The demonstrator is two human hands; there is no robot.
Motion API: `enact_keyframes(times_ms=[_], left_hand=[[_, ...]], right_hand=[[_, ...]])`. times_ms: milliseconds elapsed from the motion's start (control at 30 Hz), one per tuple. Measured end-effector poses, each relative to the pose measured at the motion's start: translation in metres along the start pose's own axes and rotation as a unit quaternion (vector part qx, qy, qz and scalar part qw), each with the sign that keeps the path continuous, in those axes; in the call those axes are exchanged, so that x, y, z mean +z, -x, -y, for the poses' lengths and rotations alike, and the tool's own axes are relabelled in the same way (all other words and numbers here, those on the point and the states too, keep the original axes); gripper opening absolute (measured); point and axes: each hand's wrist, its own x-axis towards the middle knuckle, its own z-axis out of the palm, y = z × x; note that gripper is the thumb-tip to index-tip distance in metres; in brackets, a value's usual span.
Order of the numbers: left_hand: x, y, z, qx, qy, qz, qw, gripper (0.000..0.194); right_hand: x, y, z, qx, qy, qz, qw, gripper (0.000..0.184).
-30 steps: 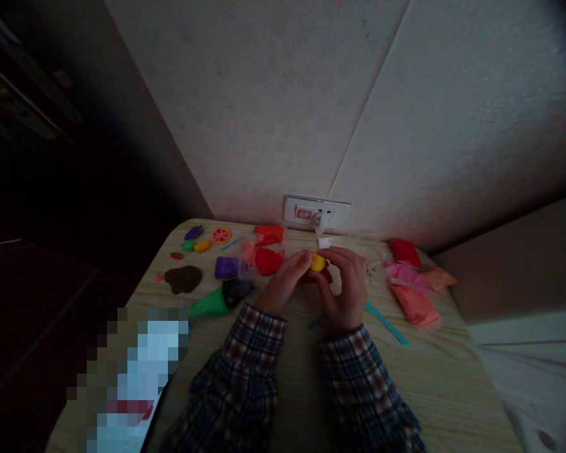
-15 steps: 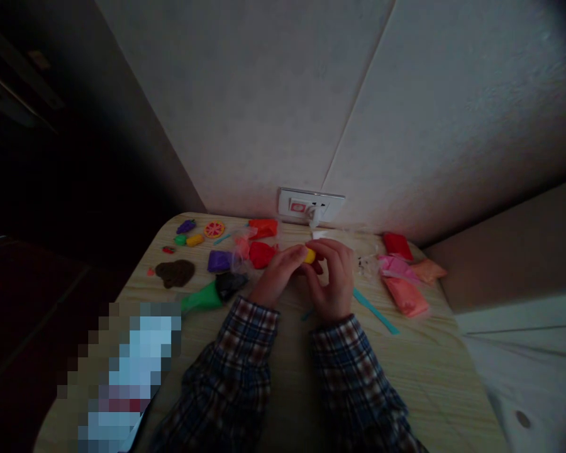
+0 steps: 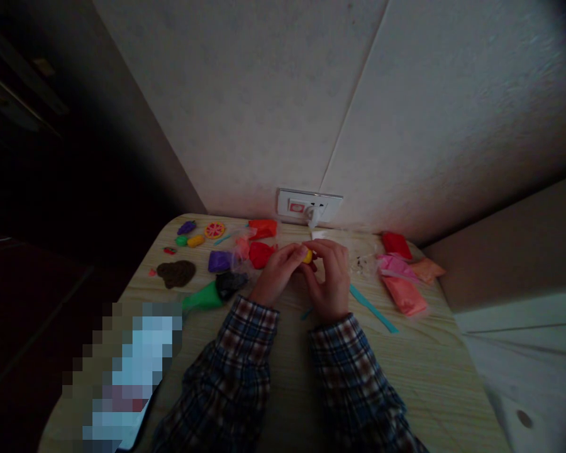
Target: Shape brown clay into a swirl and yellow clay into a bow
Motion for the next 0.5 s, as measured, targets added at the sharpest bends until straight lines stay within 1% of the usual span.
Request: enact_keyframes(times_ms=[133, 333, 400, 500], left_hand=[[0.0010, -0.0004, -0.0006, 0.007, -0.005, -0.009, 1.000, 0.036], [0.0020, 0.0011, -0.0025, 0.021, 0.017, -0.011, 1.000, 0.032], [0.0016, 0.0012, -0.0038, 0.022, 0.012, -0.011, 1.000, 0.031], [0.0004, 0.0005, -0.0051, 0.026, -0.008, -0.025, 0.999, 0.028]], right_hand=[[0.0015, 0.0006, -0.0003, -0.001, 0.000, 0.006, 1.000, 0.022], [0.0016, -0.0001, 0.0017, -0.005, 0.002, -0.009, 1.000, 0.021], [0.0016, 0.0001, 0.0013, -0.006, 0.006, -0.011, 1.000, 0.022], [0.0023, 0.0009, -0.0005, 0.000, 0.014, -0.007, 1.000, 0.023]])
